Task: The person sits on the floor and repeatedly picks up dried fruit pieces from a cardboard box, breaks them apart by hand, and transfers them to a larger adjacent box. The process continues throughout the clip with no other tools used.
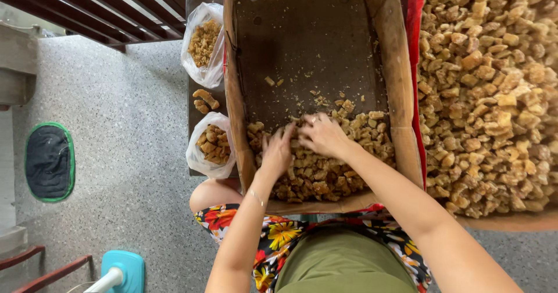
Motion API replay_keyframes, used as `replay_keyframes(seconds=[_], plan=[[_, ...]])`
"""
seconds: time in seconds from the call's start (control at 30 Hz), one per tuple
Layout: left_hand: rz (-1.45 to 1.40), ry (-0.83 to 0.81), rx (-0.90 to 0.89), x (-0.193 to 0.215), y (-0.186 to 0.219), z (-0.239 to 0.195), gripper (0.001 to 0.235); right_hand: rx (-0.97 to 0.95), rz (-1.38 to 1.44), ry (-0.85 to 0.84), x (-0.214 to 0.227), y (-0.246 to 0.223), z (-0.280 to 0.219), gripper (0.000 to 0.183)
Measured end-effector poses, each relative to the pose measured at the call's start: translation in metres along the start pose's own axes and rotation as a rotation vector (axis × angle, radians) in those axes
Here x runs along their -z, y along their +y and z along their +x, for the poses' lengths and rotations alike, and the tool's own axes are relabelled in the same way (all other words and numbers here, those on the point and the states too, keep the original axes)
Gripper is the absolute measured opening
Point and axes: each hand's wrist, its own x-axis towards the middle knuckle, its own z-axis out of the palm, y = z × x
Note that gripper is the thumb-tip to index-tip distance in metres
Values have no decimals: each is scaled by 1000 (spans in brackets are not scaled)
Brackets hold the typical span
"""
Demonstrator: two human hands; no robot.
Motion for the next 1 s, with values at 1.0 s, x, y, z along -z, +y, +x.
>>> replay_keyframes(seconds=[1.0], plan=[[85,170,-147,3,-23,133,36,111,-122,375,-54,-32,-160,41]])
